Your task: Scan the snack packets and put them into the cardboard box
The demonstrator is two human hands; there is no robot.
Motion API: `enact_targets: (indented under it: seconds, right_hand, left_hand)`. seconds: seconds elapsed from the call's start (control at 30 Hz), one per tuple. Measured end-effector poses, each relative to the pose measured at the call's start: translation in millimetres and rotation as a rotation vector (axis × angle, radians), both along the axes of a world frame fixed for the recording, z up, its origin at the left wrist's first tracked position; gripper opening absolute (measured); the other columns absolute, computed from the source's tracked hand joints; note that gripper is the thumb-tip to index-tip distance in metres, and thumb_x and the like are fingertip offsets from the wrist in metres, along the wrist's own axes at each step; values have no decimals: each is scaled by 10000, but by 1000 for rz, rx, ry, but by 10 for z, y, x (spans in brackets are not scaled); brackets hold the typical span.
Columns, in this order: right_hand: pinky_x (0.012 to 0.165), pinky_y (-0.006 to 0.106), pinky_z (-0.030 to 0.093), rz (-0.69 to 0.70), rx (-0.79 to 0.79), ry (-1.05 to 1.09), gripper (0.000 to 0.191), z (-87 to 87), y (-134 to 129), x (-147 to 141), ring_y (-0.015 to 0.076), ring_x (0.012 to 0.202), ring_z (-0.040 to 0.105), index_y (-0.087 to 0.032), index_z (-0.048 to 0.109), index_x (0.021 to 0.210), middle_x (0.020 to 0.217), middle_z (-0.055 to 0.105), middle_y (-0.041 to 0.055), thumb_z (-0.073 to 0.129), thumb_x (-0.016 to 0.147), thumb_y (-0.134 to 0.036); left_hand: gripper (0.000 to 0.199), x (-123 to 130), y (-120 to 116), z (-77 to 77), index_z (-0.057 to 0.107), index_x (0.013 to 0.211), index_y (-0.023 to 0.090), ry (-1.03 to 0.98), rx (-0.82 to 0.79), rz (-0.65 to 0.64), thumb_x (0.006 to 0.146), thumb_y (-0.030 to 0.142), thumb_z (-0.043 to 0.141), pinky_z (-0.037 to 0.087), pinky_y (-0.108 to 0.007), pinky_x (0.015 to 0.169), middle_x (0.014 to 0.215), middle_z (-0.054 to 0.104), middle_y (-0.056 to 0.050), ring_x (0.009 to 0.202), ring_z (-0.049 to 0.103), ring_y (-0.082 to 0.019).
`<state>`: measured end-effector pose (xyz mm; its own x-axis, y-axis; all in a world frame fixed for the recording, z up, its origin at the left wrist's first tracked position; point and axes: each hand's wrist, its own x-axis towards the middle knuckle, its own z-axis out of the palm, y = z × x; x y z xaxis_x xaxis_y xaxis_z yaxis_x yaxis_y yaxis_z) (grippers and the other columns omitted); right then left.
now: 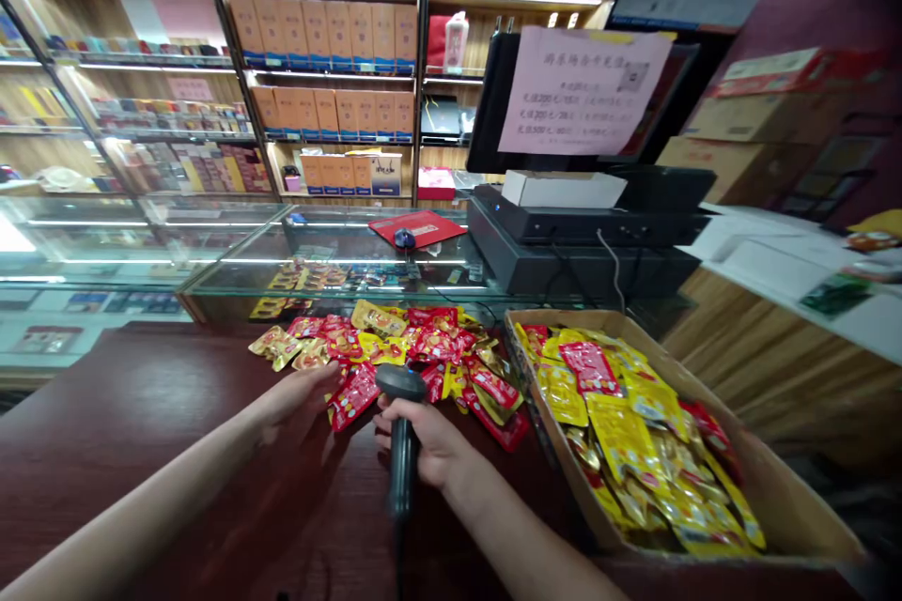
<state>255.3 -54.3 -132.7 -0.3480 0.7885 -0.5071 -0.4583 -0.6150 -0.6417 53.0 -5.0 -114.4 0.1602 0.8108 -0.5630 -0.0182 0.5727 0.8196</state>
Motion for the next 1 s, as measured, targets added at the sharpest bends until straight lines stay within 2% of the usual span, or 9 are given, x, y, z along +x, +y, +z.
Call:
enact_targets:
  seconds: [0.1, 0.2, 0.3, 0.4, 0.47, 0.63, 0.73, 0.83, 1.0]
  right_hand:
    - [537, 212, 395, -30, -115, 11, 166, -33, 18, -18, 73, 470, 463, -138, 571, 713, 537, 535, -26, 592, 550, -118]
    - [580, 232, 434, -113, -114, -16, 178, -55, -16, 75, 77, 500, 493, -136, 593, 715, 599, 587, -12, 609, 540, -109]
    - [572, 223, 437, -215, -86, -47, 221, -64, -92, 254, 91, 563, 531, -141, 621, 739, 627, 599, -14, 637, 523, -96]
    - [571, 219, 440, -268, -62, -62, 284, -20, -194, 475, 100, 613, 552, -144, 641, 779, 698, 628, 0, 669, 502, -88]
    - [595, 228, 454, -292, -25, -72, 303, 47, -266, 627, 102, 625, 556, -144, 651, 791, 723, 637, 3, 689, 494, -99]
    - [703, 253, 477, -391, 60, -140, 313, 200, -415, 980, 114, 680, 570, -132, 678, 800, 741, 653, 9, 723, 491, -117]
    - [728, 244, 468, -469, 105, -205, 306, 202, -493, 1123, 117, 713, 579, -143, 686, 809, 762, 667, 7, 732, 507, -122]
    - [713, 240, 468, -500, 150, -245, 317, 169, -572, 1181, 123, 734, 594, -160, 684, 846, 804, 683, 12, 729, 533, -131]
    - [632, 290, 498, -321, 219, -260, 259, 114, -680, 1106, 176, 711, 635, -107, 656, 796, 815, 677, 72, 719, 573, -221]
  left_hand:
    - [451, 35, -11, -86, 657, 982, 157, -36, 43, -19, 629, 422, 750, 484, -290, 801, 1091, 660, -104, 1050, 585, -226]
    - [515, 150, -91, -122, 632, 1067, 165, -46, 60, -69, 614, 363, 777, 490, -269, 733, 977, 688, -84, 904, 634, -192]
    - [568, 373, -196, -148, 613, 1122, 172, -44, 79, -176, 608, 343, 785, 473, -232, 679, 937, 696, -71, 821, 643, -162]
    - [456, 662, -253, -200, 684, 972, 132, -13, 180, -298, 595, 369, 784, 446, -204, 605, 830, 706, -65, 690, 626, -134]
    - [385, 852, -245, -230, 706, 846, 112, -3, 210, -332, 593, 393, 777, 442, -201, 584, 754, 703, -64, 632, 610, -122]
    - [404, 1213, -101, -200, 691, 856, 131, -94, 72, -324, 545, 360, 808, 522, -296, 691, 820, 707, -75, 760, 647, -184]
    - [404, 1359, 40, -152, 667, 836, 134, -152, -9, -307, 519, 326, 826, 549, -394, 707, 823, 704, -80, 779, 649, -215]
    - [367, 1471, 188, -118, 632, 785, 141, -166, -52, -261, 513, 281, 834, 560, -444, 709, 779, 697, -54, 726, 643, -193]
    - [365, 1572, 369, -79, 579, 739, 136, -121, -60, -236, 502, 229, 842, 579, -426, 628, 660, 662, -16, 531, 598, -136]
